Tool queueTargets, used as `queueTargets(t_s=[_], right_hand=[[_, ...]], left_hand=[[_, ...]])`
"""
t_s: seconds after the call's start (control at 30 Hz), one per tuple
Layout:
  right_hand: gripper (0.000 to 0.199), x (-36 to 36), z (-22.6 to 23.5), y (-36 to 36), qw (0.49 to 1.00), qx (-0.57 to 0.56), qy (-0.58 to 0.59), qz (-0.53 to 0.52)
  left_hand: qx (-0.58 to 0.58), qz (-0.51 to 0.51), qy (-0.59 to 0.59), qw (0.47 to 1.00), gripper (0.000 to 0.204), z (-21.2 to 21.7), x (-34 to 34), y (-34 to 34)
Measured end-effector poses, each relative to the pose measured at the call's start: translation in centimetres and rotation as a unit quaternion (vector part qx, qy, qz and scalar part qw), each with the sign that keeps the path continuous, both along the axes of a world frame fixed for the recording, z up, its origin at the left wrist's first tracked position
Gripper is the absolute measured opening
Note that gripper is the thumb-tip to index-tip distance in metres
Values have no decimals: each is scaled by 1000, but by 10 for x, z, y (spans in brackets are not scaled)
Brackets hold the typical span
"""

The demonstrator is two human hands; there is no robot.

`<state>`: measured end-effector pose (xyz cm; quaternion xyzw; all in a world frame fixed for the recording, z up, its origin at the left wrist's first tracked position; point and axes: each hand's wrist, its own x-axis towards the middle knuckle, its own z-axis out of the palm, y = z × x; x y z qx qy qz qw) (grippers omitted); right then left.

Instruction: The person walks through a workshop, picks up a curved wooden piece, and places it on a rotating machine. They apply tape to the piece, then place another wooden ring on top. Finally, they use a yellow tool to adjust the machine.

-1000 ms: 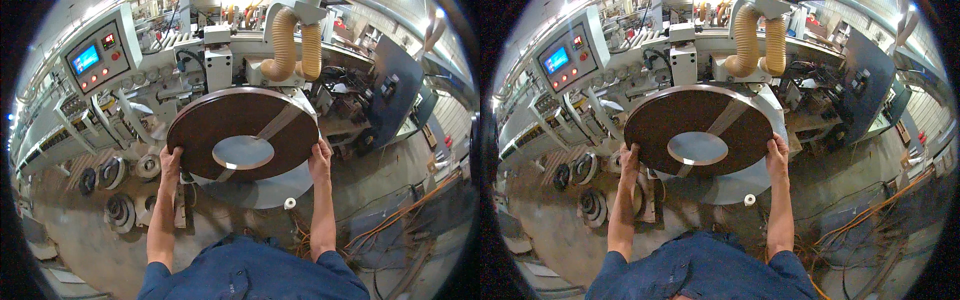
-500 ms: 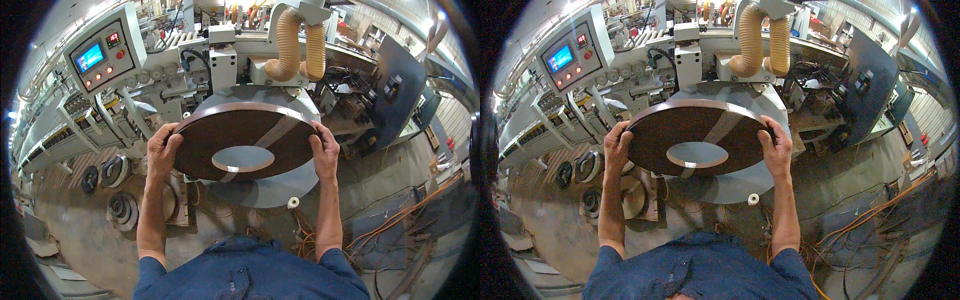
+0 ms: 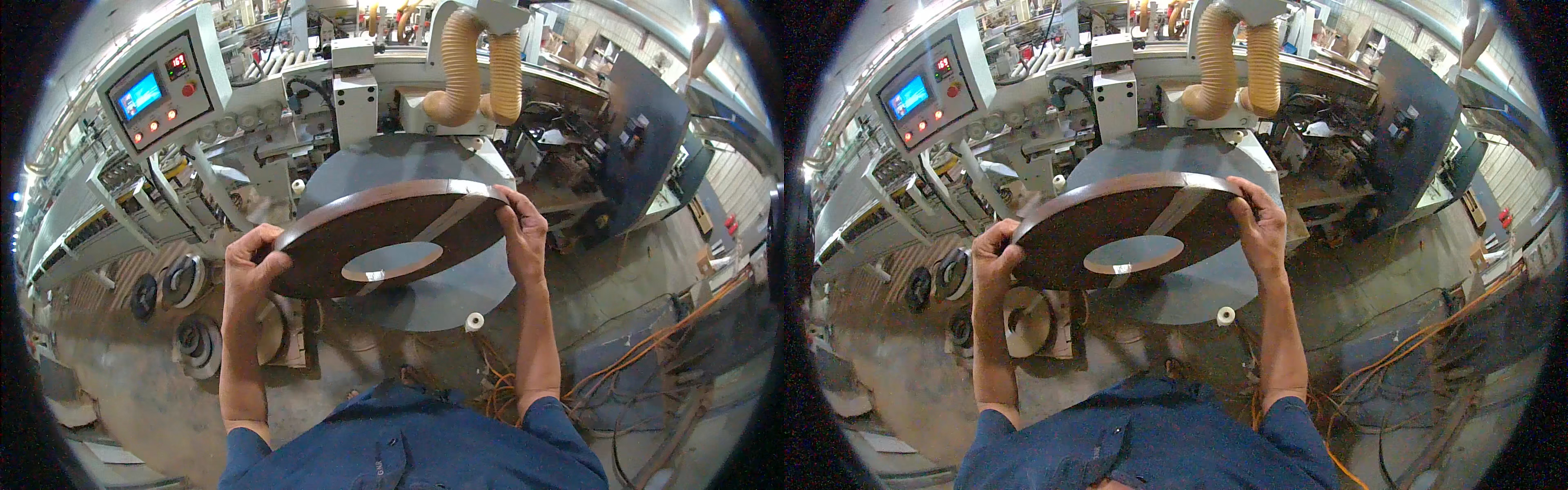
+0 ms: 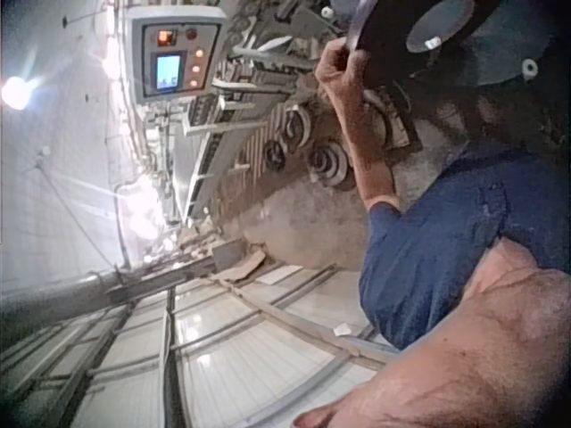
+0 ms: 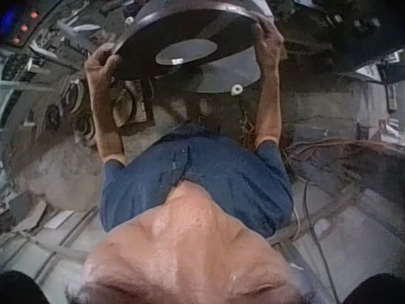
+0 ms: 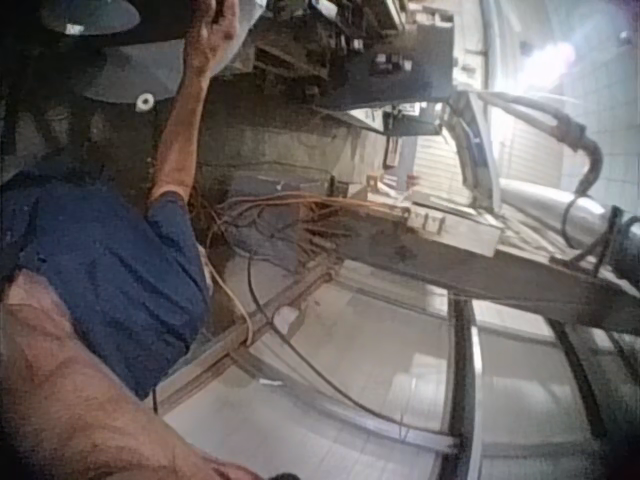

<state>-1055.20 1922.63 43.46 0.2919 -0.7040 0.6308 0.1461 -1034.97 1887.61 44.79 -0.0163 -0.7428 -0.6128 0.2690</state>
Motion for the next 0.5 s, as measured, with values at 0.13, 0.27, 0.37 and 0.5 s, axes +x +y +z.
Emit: queueTargets(t_s=[0.13, 0.27, 0.37, 0.5], right_hand=[[34, -7, 3, -2, 1000, -13, -4, 21], [34, -18, 0, -7, 997, -32, -26, 57], [36, -24, -4, -9, 997, -38, -46, 58], [35, -31, -6, -11, 995, -50, -57, 57]], left_hand=[[-95, -29, 12, 995, 48, 7, 9, 12], [-43, -53, -4, 998, 55, 6, 13, 25], [-40, -87, -11, 995, 57, 11, 15, 32], [-31, -103, -43, 993, 62, 16, 19, 49]])
